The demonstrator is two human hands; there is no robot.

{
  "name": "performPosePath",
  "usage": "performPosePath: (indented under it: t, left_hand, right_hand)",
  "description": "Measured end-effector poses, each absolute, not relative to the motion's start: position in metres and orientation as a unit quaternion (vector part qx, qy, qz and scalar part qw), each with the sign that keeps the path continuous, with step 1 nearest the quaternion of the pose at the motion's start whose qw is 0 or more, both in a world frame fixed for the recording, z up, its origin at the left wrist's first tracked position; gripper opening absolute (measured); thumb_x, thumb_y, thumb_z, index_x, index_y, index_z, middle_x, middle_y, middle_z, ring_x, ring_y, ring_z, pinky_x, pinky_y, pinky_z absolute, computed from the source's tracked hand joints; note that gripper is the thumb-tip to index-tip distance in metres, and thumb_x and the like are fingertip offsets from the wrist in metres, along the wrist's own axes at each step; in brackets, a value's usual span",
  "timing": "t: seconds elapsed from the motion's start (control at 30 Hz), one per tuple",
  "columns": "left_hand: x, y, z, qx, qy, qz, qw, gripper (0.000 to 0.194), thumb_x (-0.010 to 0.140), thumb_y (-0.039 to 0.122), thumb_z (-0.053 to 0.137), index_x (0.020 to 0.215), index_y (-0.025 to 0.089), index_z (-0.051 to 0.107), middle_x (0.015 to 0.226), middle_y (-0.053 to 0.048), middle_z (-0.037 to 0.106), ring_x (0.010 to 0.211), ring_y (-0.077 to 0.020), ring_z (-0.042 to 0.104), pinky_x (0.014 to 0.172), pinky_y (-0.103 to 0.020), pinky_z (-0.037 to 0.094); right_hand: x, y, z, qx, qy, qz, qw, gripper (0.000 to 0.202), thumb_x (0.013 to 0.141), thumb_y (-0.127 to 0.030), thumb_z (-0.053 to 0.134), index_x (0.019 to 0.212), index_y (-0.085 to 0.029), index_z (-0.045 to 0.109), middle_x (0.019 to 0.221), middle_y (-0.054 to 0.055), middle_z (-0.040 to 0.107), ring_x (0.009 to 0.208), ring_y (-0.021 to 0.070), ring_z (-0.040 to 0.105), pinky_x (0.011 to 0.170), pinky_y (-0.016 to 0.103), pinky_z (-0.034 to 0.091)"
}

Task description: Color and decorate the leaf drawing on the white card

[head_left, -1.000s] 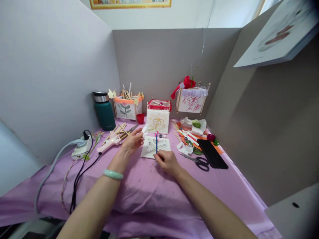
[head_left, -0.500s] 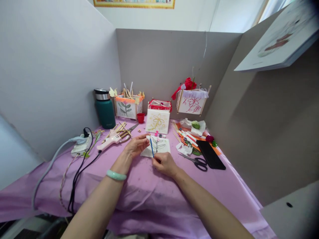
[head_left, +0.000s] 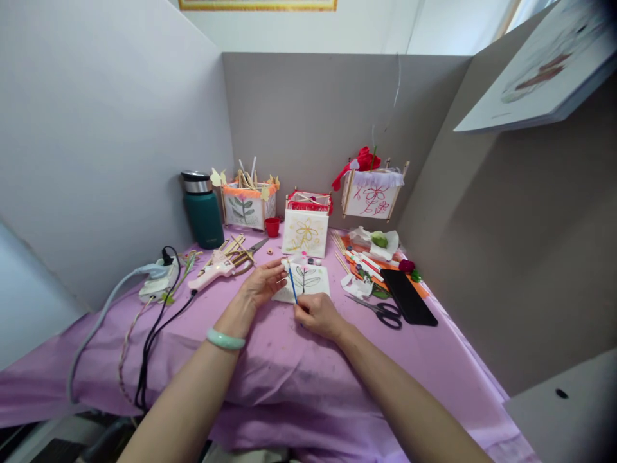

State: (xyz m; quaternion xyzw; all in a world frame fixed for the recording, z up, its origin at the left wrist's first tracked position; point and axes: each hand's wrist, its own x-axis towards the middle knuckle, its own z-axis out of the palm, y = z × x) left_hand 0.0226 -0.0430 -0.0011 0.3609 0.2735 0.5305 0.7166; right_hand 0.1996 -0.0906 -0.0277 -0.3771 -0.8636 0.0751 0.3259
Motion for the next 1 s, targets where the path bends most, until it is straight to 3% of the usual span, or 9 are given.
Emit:
performPosePath:
  t: [0.2, 0.47, 0.67, 0.73, 0.87, 1.0]
  left_hand:
    - [0.028, -0.046, 0.0, 0.392, 0.268, 0.522, 0.709, 0.02, 0.072, 0.021, 0.07, 0.09, 0.013, 0.068, 0.079, -0.004, 0.065, 0.068, -0.0099, 0.059, 0.063, -0.022, 0.047]
    - [0.029, -0.046, 0.0, 0.4, 0.274, 0.525, 0.7, 0.018, 0.066, 0.022, 0.075, 0.08, 0.012, 0.068, 0.073, -0.004, 0.065, 0.065, -0.0114, 0.059, 0.066, -0.025, 0.044]
    - [0.033, -0.044, -0.001, 0.387, 0.284, 0.547, 0.686, 0.018, 0.063, 0.022, 0.077, 0.072, 0.011, 0.066, 0.064, -0.002, 0.064, 0.057, -0.0098, 0.057, 0.062, -0.024, 0.043]
    - [0.033, -0.043, -0.001, 0.378, 0.284, 0.553, 0.686, 0.018, 0.062, 0.022, 0.077, 0.07, 0.011, 0.066, 0.062, -0.002, 0.064, 0.056, -0.0092, 0.056, 0.061, -0.024, 0.043]
    - [0.034, -0.041, -0.002, 0.363, 0.277, 0.558, 0.692, 0.018, 0.06, 0.022, 0.077, 0.068, 0.011, 0.066, 0.061, -0.002, 0.064, 0.055, -0.0096, 0.056, 0.06, -0.023, 0.043]
    - [0.035, -0.039, -0.002, 0.353, 0.268, 0.561, 0.699, 0.018, 0.059, 0.023, 0.077, 0.067, 0.011, 0.066, 0.062, -0.003, 0.065, 0.056, -0.0116, 0.057, 0.06, -0.025, 0.044]
  right_hand:
    - [0.199, -0.089, -0.027, -0.384, -0.87, 0.076, 0.299, 0.024, 0.076, -0.017, 0.047, 0.053, -0.016, 0.049, 0.047, -0.004, 0.044, 0.045, 0.0066, 0.034, 0.05, 0.022, 0.021]
    - [0.199, -0.09, -0.024, -0.394, -0.874, 0.069, 0.276, 0.023, 0.077, -0.017, 0.047, 0.054, -0.016, 0.053, 0.05, -0.001, 0.051, 0.047, 0.0085, 0.036, 0.051, 0.024, 0.02]
    - [0.193, -0.093, -0.024, -0.427, -0.848, 0.08, 0.303, 0.033, 0.085, -0.034, 0.049, 0.057, -0.017, 0.051, 0.05, -0.001, 0.05, 0.049, 0.0091, 0.039, 0.053, 0.024, 0.022]
    - [0.19, -0.094, -0.025, -0.427, -0.841, 0.092, 0.319, 0.032, 0.086, -0.032, 0.047, 0.057, -0.017, 0.05, 0.052, -0.001, 0.05, 0.05, 0.0097, 0.04, 0.054, 0.025, 0.022]
    - [0.185, -0.093, -0.024, -0.395, -0.805, 0.253, 0.362, 0.033, 0.086, -0.029, 0.044, 0.055, -0.017, 0.047, 0.05, -0.002, 0.045, 0.05, 0.0094, 0.04, 0.055, 0.024, 0.025]
    - [0.188, -0.092, -0.021, -0.358, -0.722, 0.46, 0.372, 0.035, 0.086, -0.037, 0.044, 0.058, -0.017, 0.051, 0.049, -0.004, 0.045, 0.047, 0.0081, 0.041, 0.051, 0.021, 0.03]
